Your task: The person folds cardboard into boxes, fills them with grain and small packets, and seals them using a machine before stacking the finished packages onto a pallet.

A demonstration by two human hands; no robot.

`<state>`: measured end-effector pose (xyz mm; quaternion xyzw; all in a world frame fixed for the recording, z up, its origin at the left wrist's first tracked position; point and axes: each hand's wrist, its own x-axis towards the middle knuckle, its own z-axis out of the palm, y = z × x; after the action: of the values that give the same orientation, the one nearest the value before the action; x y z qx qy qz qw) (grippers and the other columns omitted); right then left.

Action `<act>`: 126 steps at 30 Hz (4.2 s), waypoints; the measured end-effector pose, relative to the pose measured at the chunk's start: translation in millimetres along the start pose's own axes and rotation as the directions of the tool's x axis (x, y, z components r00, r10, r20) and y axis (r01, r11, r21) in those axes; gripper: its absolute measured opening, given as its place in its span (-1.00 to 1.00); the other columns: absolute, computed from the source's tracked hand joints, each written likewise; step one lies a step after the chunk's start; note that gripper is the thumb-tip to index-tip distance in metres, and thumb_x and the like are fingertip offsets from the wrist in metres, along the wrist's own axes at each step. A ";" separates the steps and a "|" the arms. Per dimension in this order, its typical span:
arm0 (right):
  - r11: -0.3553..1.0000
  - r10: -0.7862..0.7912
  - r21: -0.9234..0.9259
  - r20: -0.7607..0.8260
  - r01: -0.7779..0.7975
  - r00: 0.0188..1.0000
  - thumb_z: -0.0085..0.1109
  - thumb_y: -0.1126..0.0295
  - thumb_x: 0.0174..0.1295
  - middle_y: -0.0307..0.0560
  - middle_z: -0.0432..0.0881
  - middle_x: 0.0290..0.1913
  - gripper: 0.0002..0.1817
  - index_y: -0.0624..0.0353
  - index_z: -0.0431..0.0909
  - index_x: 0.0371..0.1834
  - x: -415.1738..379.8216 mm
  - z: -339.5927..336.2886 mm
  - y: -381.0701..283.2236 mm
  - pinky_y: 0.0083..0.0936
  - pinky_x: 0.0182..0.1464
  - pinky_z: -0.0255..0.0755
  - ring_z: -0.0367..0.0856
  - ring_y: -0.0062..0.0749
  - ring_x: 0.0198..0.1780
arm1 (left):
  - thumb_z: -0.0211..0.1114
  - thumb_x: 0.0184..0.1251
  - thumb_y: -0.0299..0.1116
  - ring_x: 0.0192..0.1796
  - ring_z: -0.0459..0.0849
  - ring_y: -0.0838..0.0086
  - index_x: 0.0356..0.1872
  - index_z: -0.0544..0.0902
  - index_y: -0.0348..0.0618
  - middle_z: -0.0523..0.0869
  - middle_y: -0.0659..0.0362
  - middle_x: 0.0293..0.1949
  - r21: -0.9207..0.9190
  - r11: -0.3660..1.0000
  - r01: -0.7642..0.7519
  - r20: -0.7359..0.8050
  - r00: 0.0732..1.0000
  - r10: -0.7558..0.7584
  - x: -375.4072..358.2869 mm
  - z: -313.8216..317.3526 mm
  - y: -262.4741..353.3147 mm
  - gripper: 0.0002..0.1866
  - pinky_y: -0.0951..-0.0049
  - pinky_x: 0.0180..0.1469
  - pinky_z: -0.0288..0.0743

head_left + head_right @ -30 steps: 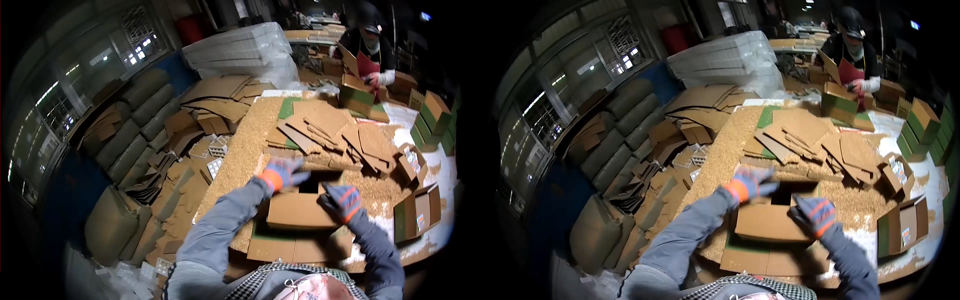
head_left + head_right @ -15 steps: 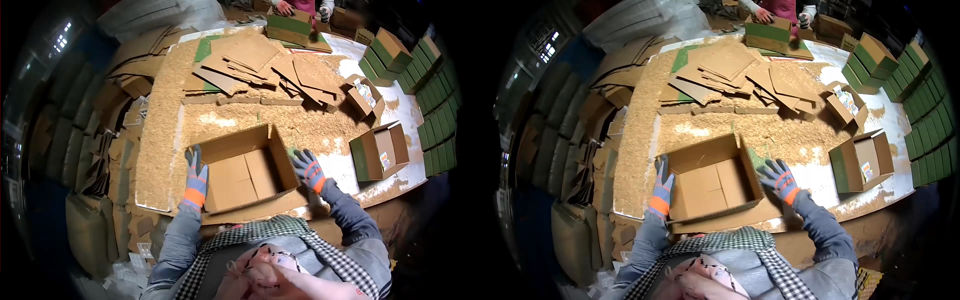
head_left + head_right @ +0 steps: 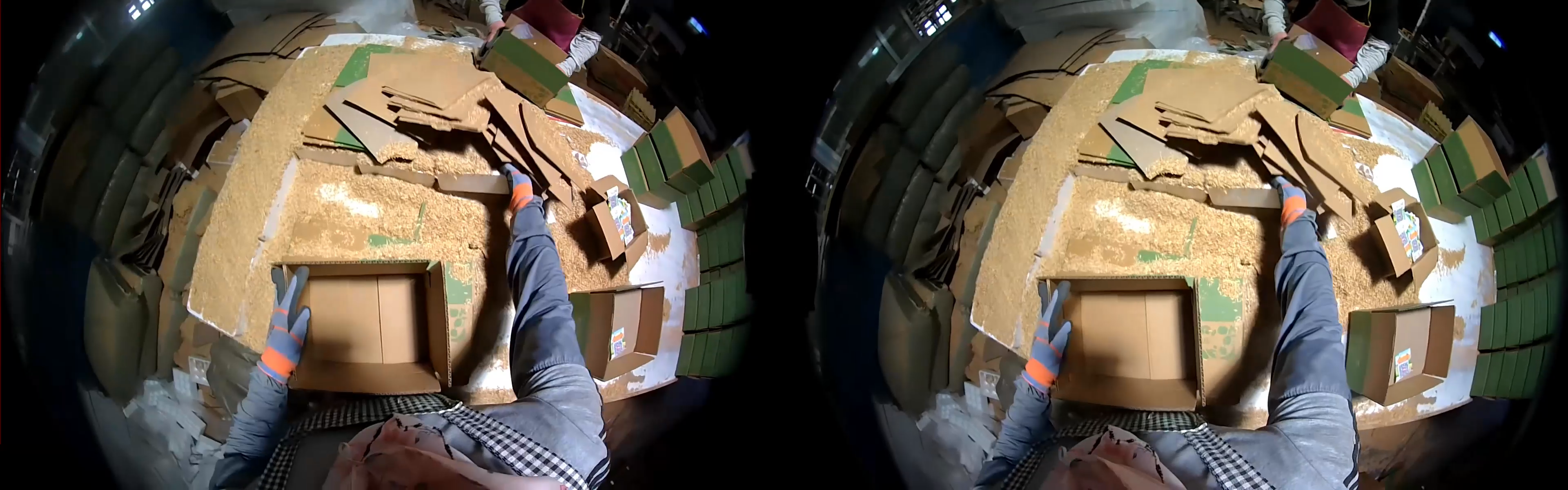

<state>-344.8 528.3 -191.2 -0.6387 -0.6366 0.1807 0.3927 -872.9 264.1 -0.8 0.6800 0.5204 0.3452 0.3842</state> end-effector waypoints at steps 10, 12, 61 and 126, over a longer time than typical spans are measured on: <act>0.989 -0.145 -0.019 0.119 0.148 0.982 0.40 0.43 -0.22 0.02 0.53 -0.05 -0.29 0.21 0.35 0.11 -181.5 -185.3 -248.3 -0.38 0.04 0.40 0.52 -0.23 -0.01 | 0.08 0.17 -0.67 0.16 0.38 0.48 0.36 0.02 -0.12 0.31 0.14 0.23 -0.721 0.639 0.266 0.081 0.949 -0.304 9.3 -11.0 -7.1 -0.28 0.51 0.12 0.36; 0.996 -0.069 -0.052 0.131 0.076 0.989 0.22 0.39 0.01 0.02 0.49 0.03 -0.43 0.23 0.33 0.15 -209.7 -210.0 -277.6 -0.38 0.09 0.37 0.50 -0.24 0.04 | 0.13 0.18 -0.63 0.16 0.38 0.48 0.37 0.02 -0.09 0.31 0.15 0.23 -0.720 0.646 0.255 0.058 0.949 -0.310 18.9 -6.5 -22.0 -0.27 0.51 0.13 0.36; 0.736 -0.441 -0.466 0.221 0.491 0.870 -0.08 0.26 0.20 -0.24 0.45 -0.44 -0.83 -0.16 0.49 -0.19 -193.7 -122.9 -337.8 -0.45 -0.39 0.32 0.49 -0.39 -0.34 | 0.36 -0.30 -0.49 0.16 0.40 0.08 -0.35 0.53 0.00 0.52 0.13 -0.11 0.198 0.046 -0.979 0.639 0.165 0.751 220.4 134.5 201.1 -0.65 -0.03 0.17 0.26; 0.922 -0.165 0.343 -0.071 0.180 0.984 0.03 0.29 0.18 0.04 0.33 0.24 -0.49 0.20 0.30 0.22 -260.8 -95.3 -298.5 -0.41 0.25 0.16 0.34 -0.24 0.22 | -0.10 0.36 -0.28 -0.10 0.54 0.33 0.17 0.34 -0.24 0.52 0.05 0.01 -0.818 0.421 0.393 0.068 0.792 -0.607 -102.3 4.0 -144.3 -0.59 0.33 -0.09 0.46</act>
<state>-507.9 217.9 16.7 -0.5042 -0.6402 0.2422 0.5265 -955.8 187.4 -137.0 0.1983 0.5295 0.4870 0.6657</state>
